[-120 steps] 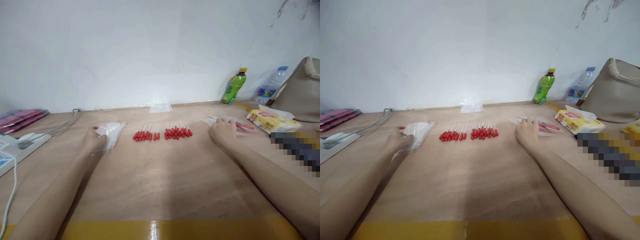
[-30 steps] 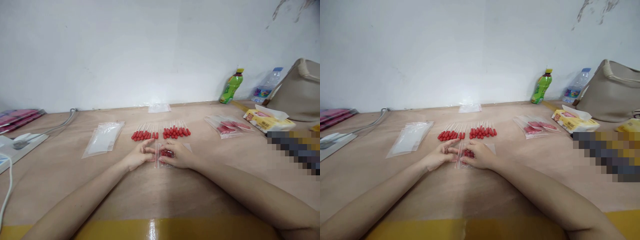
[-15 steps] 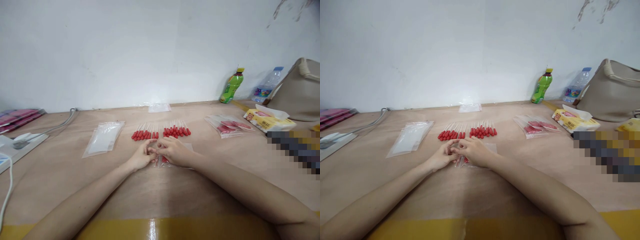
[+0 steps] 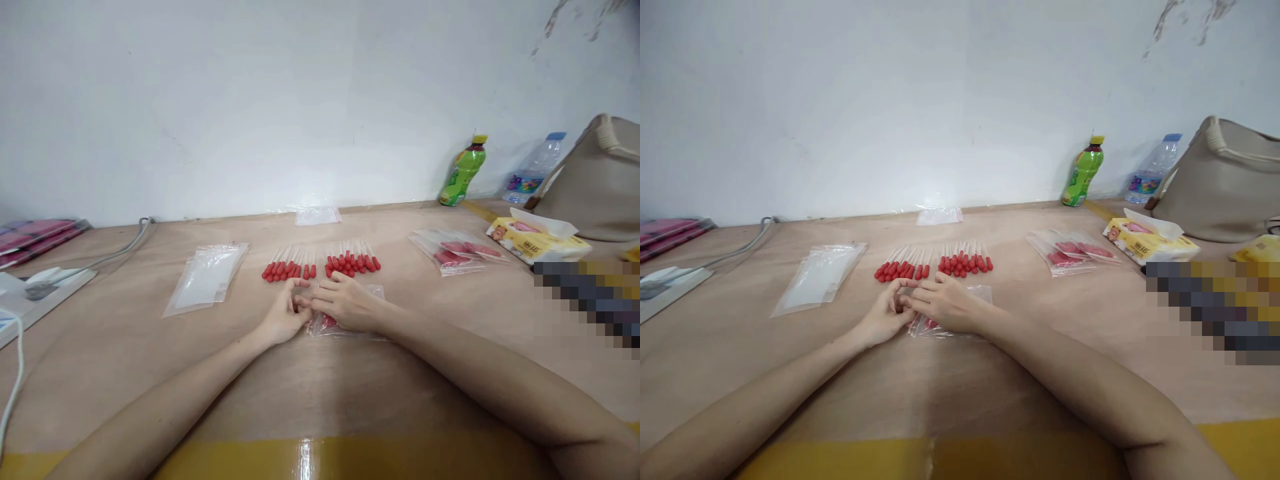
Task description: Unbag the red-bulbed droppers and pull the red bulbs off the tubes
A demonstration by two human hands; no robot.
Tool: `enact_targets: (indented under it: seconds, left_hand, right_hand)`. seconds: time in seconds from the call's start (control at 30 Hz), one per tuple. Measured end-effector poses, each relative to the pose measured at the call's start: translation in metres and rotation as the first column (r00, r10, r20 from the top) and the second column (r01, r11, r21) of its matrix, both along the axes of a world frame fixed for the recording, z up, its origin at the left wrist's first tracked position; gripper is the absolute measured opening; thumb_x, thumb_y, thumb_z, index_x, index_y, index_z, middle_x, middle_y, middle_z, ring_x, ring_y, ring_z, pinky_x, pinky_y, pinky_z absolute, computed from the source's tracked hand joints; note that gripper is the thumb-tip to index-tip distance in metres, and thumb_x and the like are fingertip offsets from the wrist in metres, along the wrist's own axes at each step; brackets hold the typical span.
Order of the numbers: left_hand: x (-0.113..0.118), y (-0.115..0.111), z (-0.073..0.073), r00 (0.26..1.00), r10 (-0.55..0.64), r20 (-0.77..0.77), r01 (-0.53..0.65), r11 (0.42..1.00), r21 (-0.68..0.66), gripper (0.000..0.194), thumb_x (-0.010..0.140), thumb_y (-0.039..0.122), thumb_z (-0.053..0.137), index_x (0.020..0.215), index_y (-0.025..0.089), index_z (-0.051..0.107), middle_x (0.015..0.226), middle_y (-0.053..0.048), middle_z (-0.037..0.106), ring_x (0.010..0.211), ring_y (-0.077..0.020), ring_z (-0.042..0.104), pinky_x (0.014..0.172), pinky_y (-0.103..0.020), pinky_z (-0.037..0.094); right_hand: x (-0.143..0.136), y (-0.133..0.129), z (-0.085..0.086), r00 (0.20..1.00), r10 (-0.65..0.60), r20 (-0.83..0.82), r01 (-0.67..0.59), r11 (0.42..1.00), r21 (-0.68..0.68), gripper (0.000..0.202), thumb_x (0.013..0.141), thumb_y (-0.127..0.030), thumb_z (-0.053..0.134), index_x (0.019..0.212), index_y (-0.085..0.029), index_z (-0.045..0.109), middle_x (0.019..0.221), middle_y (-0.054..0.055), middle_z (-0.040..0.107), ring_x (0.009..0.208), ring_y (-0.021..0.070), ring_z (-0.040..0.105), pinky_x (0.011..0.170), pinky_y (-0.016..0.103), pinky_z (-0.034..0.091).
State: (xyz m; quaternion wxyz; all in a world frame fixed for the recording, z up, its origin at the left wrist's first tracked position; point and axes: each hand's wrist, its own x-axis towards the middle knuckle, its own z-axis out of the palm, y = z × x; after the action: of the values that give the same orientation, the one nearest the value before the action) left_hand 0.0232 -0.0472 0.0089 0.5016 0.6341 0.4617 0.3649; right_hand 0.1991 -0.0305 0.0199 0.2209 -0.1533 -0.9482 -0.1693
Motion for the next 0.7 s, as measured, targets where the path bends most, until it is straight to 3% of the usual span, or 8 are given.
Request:
enact_targets:
  seconds: [0.13,0.23,0.33,0.4,0.5,0.6,0.7]
  left_hand:
    - [-0.003,0.002,-0.005,0.999,0.042,0.006,-0.042,0.996,0.076,0.038,0.064,0.017,0.062,0.091,0.019,0.035,0.059,0.007,0.055,0.043,-0.0058,0.048,0.042,-0.015,0.035]
    - [-0.005,0.003,-0.006,0.999,0.028,0.025,-0.031,0.994,0.104,0.024,0.066,0.019,0.060,0.077,0.018,0.039,0.061,0.006,0.053,0.046,-0.0065,0.050,0.045,-0.017,0.040]
    - [-0.007,0.002,-0.006,0.996,0.020,-0.090,-0.004,0.985,0.170,0.006,0.067,0.015,0.053,0.073,0.015,0.052,0.063,0.002,0.056,0.050,-0.0084,0.051,0.050,-0.020,0.041]
    - [-0.009,0.002,-0.007,0.981,0.028,-0.190,0.022,0.966,0.258,0.017,0.069,0.013,0.049,0.080,0.014,0.062,0.069,-0.001,0.060,0.057,-0.0110,0.053,0.055,-0.022,0.041]
    - [-0.011,0.000,-0.005,0.954,0.019,-0.301,0.088,0.937,0.338,0.027,0.073,0.012,0.046,0.088,0.017,0.068,0.081,-0.004,0.061,0.070,-0.0135,0.054,0.061,-0.023,0.041]
    - [-0.012,-0.003,0.000,0.915,0.028,-0.403,0.134,0.920,0.369,0.027,0.075,0.014,0.047,0.091,0.019,0.068,0.080,-0.003,0.053,0.071,-0.0130,0.050,0.059,-0.022,0.039]
    - [-0.010,-0.006,0.008,0.868,0.106,-0.485,0.161,0.863,0.478,0.021,0.077,0.017,0.050,0.085,0.019,0.069,0.079,-0.003,0.046,0.074,-0.0146,0.047,0.063,-0.024,0.040]
  right_hand:
    - [0.003,-0.004,0.010,0.995,0.035,-0.095,-0.055,0.975,-0.215,0.022,0.086,-0.011,0.038,0.103,-0.014,0.052,0.104,0.009,0.058,0.093,0.0168,0.050,0.074,0.031,0.035]
    - [0.007,-0.005,0.016,0.969,0.033,-0.246,-0.139,0.895,-0.424,0.011,0.084,-0.012,0.041,0.087,-0.015,0.051,0.109,0.010,0.053,0.094,0.0148,0.050,0.077,0.028,0.040]
    - [0.016,-0.006,0.016,0.941,-0.030,-0.337,-0.172,0.815,-0.553,0.009,0.085,-0.013,0.042,0.085,-0.017,0.050,0.109,0.008,0.049,0.097,0.0135,0.050,0.080,0.026,0.042]
    - [0.025,-0.008,0.013,0.934,-0.107,-0.340,-0.128,0.789,-0.601,0.006,0.085,-0.019,0.047,0.088,-0.017,0.051,0.105,0.007,0.049,0.094,0.0137,0.050,0.080,0.027,0.042]
    - [0.042,-0.013,0.004,0.933,-0.224,-0.282,-0.010,0.767,-0.642,0.024,0.079,-0.032,0.058,0.097,-0.018,0.053,0.099,0.007,0.049,0.089,0.0157,0.049,0.078,0.030,0.043]
    - [0.057,-0.018,-0.007,0.935,-0.295,-0.198,0.093,0.740,-0.666,0.043,0.070,-0.040,0.066,0.105,-0.019,0.054,0.094,0.006,0.049,0.086,0.0177,0.050,0.075,0.032,0.044]
    - [0.064,-0.021,-0.015,0.932,-0.316,-0.176,0.118,0.726,-0.677,0.049,0.071,-0.041,0.065,0.112,-0.018,0.053,0.098,0.008,0.050,0.088,0.0186,0.050,0.078,0.033,0.043]
